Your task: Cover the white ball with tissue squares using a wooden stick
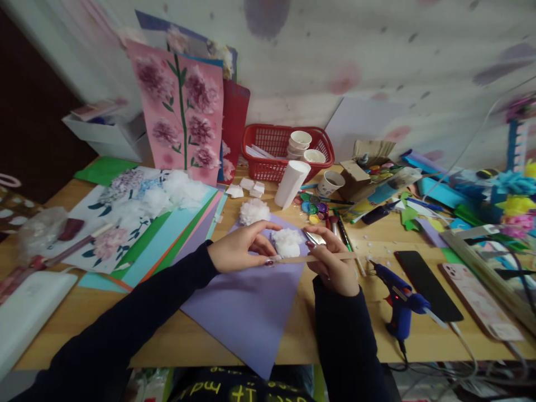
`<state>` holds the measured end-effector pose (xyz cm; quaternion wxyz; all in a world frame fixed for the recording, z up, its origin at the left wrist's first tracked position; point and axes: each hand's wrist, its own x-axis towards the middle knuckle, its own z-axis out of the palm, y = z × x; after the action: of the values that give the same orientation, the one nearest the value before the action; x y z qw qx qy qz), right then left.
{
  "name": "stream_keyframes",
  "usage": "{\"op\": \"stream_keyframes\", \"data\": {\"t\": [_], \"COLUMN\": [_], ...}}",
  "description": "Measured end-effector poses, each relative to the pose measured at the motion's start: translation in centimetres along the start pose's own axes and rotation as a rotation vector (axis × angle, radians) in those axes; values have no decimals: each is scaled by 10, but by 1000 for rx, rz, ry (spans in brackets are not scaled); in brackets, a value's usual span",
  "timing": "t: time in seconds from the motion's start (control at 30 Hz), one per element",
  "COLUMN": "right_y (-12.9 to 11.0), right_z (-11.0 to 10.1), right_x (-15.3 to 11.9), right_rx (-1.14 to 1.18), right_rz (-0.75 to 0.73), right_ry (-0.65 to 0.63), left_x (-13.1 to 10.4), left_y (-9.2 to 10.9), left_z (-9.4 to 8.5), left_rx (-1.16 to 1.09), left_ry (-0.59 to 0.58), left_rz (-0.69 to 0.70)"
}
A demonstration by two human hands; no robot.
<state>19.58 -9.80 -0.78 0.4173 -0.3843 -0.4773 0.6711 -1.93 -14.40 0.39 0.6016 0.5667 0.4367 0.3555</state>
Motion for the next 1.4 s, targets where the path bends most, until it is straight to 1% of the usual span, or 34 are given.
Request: {"op": "stream_keyframes", "data": {"t": [0.13, 0.37, 0.57, 0.73, 0.9, 0.97, 1.17, 1.27, 1.4], "right_y": [0, -3, -1, -1, 1, 1, -7, -11, -8], "right_z": [-6, 0, 1, 0, 0, -1, -9, -11, -10], "right_x": [2, -1, -2, -1, -1, -1, 3, 10, 19], "right_rx": [24, 19, -1, -6, -38, -64, -227, -317, -409], "right_rz": [-39, 16, 40, 9, -33, -63, -197, -223, -232], "right_ry": [51, -21, -54, -27, 10, 41, 181, 177, 104], "left_x": [2, 4, 5, 3, 4, 5, 15, 25, 39], "left_y": [-5, -9, -7, -2, -5, -7, -13, -17, -25], "left_z": [-3, 0, 5, 5, 5, 3, -6, -7, -4], "left_rx": [-18, 29, -9, -41, -84, -83, 38, 78, 172], "left_ry": [6, 7, 9, 26, 41, 69, 255, 307, 338], "left_rz": [31, 49, 46, -3, -1, 0, 68, 92, 114]}}
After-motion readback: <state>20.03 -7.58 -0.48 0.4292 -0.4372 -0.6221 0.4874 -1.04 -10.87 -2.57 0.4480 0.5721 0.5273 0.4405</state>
